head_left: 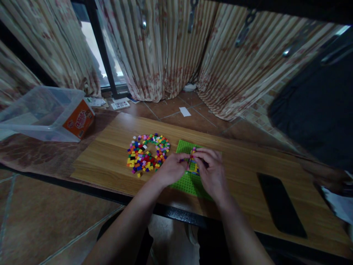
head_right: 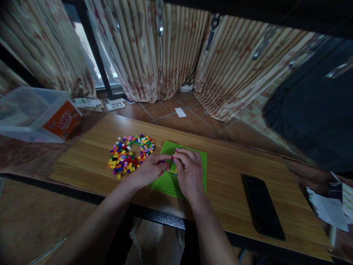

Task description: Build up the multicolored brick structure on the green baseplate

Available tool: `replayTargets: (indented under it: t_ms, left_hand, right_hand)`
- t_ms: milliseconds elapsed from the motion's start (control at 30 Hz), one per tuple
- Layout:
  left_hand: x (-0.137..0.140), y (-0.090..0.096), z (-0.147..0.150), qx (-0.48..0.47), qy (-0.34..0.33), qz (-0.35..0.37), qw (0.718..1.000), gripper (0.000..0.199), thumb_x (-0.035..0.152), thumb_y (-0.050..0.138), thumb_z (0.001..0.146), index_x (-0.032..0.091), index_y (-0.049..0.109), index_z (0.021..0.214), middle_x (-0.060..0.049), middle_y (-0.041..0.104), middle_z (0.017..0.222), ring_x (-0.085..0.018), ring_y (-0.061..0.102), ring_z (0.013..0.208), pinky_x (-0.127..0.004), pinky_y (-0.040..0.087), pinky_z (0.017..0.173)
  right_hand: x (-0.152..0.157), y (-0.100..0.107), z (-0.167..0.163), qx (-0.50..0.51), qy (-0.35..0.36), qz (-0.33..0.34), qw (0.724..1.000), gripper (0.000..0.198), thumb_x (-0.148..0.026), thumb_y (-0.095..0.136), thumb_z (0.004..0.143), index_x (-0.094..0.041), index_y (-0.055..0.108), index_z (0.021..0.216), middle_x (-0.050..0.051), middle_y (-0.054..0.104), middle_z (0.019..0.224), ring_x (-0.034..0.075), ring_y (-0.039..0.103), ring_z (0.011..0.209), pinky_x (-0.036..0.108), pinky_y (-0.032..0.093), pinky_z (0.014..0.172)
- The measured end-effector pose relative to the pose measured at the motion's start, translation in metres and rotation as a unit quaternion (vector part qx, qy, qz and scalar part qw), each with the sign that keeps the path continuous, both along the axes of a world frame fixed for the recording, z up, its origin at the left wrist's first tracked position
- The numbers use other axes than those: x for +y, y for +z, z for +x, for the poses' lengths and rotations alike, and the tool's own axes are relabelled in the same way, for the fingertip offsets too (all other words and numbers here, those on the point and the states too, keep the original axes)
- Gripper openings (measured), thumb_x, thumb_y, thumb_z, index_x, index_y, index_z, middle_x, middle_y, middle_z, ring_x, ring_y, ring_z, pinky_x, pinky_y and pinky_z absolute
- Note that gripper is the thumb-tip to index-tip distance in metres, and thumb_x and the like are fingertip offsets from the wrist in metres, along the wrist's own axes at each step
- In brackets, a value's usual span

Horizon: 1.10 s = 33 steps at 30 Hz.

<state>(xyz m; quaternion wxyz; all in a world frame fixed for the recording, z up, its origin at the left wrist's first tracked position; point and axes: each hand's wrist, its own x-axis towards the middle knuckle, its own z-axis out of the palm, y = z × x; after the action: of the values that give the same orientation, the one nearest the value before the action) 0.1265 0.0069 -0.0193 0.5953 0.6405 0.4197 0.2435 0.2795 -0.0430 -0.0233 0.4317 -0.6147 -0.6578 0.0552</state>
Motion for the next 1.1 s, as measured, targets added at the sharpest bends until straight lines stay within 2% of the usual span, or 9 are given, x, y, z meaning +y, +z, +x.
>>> replayTargets:
  t_ms: [100, 267, 400, 567, 767, 933, 1100]
  left_hand:
    - [0.000, 0.002, -0.001, -0.002, -0.021, 0.019, 1.000, 0.039, 0.013, 0.043, 0.075, 0.014, 0.074, 0.098, 0.002, 0.057, 0.061, -0.011, 0.044, 0.053, -0.023, 0.036, 0.055]
    - [0.001, 0.003, -0.002, 0.022, -0.024, 0.018, 0.999, 0.044, 0.014, 0.044, 0.076, 0.013, 0.073, 0.109, 0.002, 0.056, 0.059, -0.011, 0.043, 0.050, -0.023, 0.034, 0.053]
    - [0.001, 0.002, -0.002, 0.039, -0.039, 0.031, 0.998, 0.042, 0.015, 0.043, 0.078, 0.014, 0.074, 0.107, 0.000, 0.060, 0.063, -0.011, 0.044, 0.050, -0.023, 0.034, 0.051]
    - [-0.006, 0.008, -0.001, 0.096, -0.039, 0.122, 0.987, 0.046, 0.014, 0.041, 0.082, 0.015, 0.070, 0.118, -0.003, 0.064, 0.067, -0.014, 0.053, 0.056, -0.025, 0.040, 0.057]
    - [-0.017, 0.015, 0.005, 0.196, -0.044, 0.234, 0.951, 0.041, 0.013, 0.040, 0.087, 0.012, 0.065, 0.120, -0.010, 0.072, 0.085, -0.021, 0.066, 0.077, -0.032, 0.051, 0.076]
    - [-0.020, 0.010, 0.006, 0.241, -0.055, 0.280, 0.928, 0.037, 0.015, 0.039, 0.091, 0.013, 0.062, 0.120, -0.013, 0.074, 0.095, -0.024, 0.070, 0.087, -0.035, 0.054, 0.082]
    - [-0.022, 0.007, 0.006, 0.244, -0.050, 0.295, 0.922, 0.040, 0.013, 0.039, 0.089, 0.013, 0.059, 0.124, -0.013, 0.074, 0.098, -0.025, 0.071, 0.090, -0.037, 0.056, 0.084]
  right_hand:
    - [0.002, -0.007, -0.003, 0.005, -0.020, 0.007, 1.000, 0.014, -0.029, 0.062, 0.089, -0.030, 0.075, 0.091, 0.006, 0.065, 0.115, 0.025, 0.053, 0.112, 0.048, 0.043, 0.097]
    - [0.003, -0.016, 0.000, 0.015, -0.063, -0.007, 0.998, 0.011, -0.032, 0.067, 0.086, -0.031, 0.077, 0.087, 0.006, 0.064, 0.118, 0.027, 0.050, 0.117, 0.052, 0.039, 0.100]
    - [0.005, -0.018, 0.002, 0.053, -0.073, -0.025, 0.996, 0.009, -0.033, 0.069, 0.083, -0.031, 0.077, 0.084, 0.006, 0.065, 0.116, 0.027, 0.054, 0.114, 0.053, 0.039, 0.099]
    - [0.006, -0.016, -0.001, 0.080, -0.091, -0.024, 0.992, 0.007, -0.029, 0.070, 0.081, -0.029, 0.077, 0.080, 0.006, 0.066, 0.113, 0.026, 0.056, 0.111, 0.051, 0.040, 0.098]
    - [0.007, -0.016, -0.002, 0.077, -0.105, -0.021, 0.991, 0.008, -0.028, 0.069, 0.079, -0.028, 0.076, 0.076, 0.006, 0.067, 0.110, 0.026, 0.057, 0.110, 0.049, 0.040, 0.097]
    - [0.006, -0.016, -0.002, 0.072, -0.103, -0.024, 0.992, 0.008, -0.027, 0.069, 0.080, -0.028, 0.077, 0.077, 0.005, 0.067, 0.111, 0.025, 0.056, 0.110, 0.047, 0.041, 0.096]
    - [0.006, -0.017, -0.003, 0.067, -0.101, -0.013, 0.993, 0.009, -0.027, 0.069, 0.080, -0.027, 0.077, 0.076, 0.006, 0.067, 0.111, 0.025, 0.056, 0.109, 0.046, 0.043, 0.095]
